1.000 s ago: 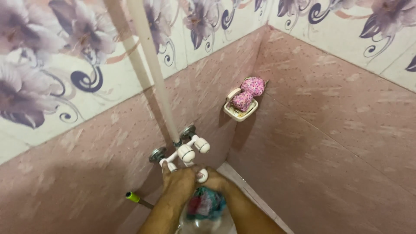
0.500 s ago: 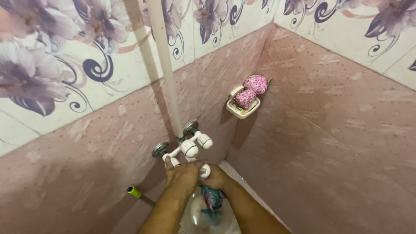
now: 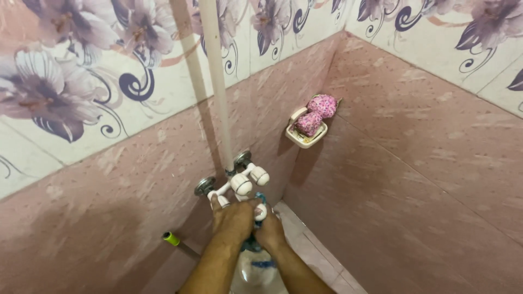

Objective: Cleaning and scrubbing bathroom pipes and wall-mounted fixtures with a cleaning cloth.

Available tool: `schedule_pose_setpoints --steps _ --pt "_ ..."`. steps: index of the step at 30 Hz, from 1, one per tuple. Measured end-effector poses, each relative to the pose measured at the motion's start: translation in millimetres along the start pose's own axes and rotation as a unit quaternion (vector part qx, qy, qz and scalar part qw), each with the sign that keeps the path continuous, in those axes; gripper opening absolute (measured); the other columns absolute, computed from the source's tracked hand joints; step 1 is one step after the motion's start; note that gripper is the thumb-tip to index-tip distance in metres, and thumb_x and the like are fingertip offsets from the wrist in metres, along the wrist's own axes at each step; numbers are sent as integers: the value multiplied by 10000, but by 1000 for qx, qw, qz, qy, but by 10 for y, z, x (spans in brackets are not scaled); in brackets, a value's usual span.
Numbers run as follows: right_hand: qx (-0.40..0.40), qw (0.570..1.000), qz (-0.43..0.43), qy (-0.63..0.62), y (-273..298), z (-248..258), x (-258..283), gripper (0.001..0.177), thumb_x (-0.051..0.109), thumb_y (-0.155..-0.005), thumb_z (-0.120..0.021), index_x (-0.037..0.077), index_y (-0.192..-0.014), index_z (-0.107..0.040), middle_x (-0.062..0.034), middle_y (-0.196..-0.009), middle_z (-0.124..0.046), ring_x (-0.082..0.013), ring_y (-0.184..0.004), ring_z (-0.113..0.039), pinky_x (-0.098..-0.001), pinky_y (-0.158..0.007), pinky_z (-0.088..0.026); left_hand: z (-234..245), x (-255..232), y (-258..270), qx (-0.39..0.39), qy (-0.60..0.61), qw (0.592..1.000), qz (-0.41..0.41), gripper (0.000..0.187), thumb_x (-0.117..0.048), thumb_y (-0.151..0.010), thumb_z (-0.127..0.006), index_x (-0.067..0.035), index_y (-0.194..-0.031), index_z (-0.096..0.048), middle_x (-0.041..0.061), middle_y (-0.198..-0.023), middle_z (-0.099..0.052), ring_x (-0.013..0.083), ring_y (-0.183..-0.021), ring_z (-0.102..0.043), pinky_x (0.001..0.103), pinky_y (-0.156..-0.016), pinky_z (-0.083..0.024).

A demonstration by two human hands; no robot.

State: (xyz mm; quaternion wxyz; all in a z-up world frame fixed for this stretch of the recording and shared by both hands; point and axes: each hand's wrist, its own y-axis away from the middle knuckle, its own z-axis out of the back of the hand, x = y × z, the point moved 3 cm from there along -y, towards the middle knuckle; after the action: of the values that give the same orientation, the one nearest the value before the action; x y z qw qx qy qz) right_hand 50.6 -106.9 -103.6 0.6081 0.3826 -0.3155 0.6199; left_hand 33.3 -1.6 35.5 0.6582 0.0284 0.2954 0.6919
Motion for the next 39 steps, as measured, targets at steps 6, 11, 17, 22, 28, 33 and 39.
schedule_pose_setpoints --steps 6,11,17,22,28,33,39 --pt "107 981 37 -156 -374 -328 -686 404 53 -841 -768 27 -1229 -660 -177 -1181 -734 -305 -1088 -700 -409 -943 -557 -34 33 -47 -24 -12 1000 -8 434 -225 -1049 -398 -366 -1413 -588 49 -1200 -738 196 -1211 -658 608 -1271 49" --pt "-57 996 -6 -69 195 -94 41 654 14 -772 -764 38 -1351 -462 -134 -1197 -656 -269 -1101 -647 -389 -934 -521 -23 27 -86 -27 4 999 -23 393 -278 -1043 -414 -368 -1369 -615 48 -1187 -734 198 -1197 -661 626 -1254 59" --pt "41 979 84 -181 -273 -123 -313 533 65 -818 -745 72 -1307 -533 -125 -1193 -708 -256 -1120 -674 -363 -970 -536 -61 69 -144 -47 -28 998 -35 410 -251 -1027 -423 -401 -1350 -625 79 -1147 -743 214 -1154 -689 647 -1242 40" --pt "96 994 41 -37 -181 115 -233 479 186 -810 -792 134 -1263 -646 -87 -1184 -751 -210 -1089 -710 -342 -937 -555 6 5 -43 -28 -14 999 -30 402 -249 -1037 -412 -399 -1342 -626 41 -1126 -767 200 -1167 -683 640 -1256 45" --pt "195 963 -45 -181 9 641 -573 635 537 -880 -705 141 -1372 -636 -82 -1318 -737 -230 -1224 -666 -388 -1040 -505 -63 61 -202 -16 -12 1000 -24 434 -194 -1045 -389 -372 -1376 -607 21 -1188 -753 177 -1206 -670 616 -1273 73" --pt "218 815 -303 -443 -185 477 -139 770 700 -918 -360 179 -1460 -527 -99 -1243 -686 -288 -1157 -636 -512 -1026 -513 -89 43 -135 -9 -15 1000 -14 463 -192 -1034 -414 -404 -1410 -581 37 -1270 -710 196 -1261 -629 600 -1265 78" --pt "213 790 -318 -479 -435 -178 -526 478 449 -1045 -496 90 -1347 -593 -84 -1126 -742 -245 -1017 -714 -439 -917 -592 -103 31 -142 -25 -21 999 -14 448 -227 -1037 -409 -429 -1399 -578 53 -1268 -698 208 -1268 -616 643 -1242 78"
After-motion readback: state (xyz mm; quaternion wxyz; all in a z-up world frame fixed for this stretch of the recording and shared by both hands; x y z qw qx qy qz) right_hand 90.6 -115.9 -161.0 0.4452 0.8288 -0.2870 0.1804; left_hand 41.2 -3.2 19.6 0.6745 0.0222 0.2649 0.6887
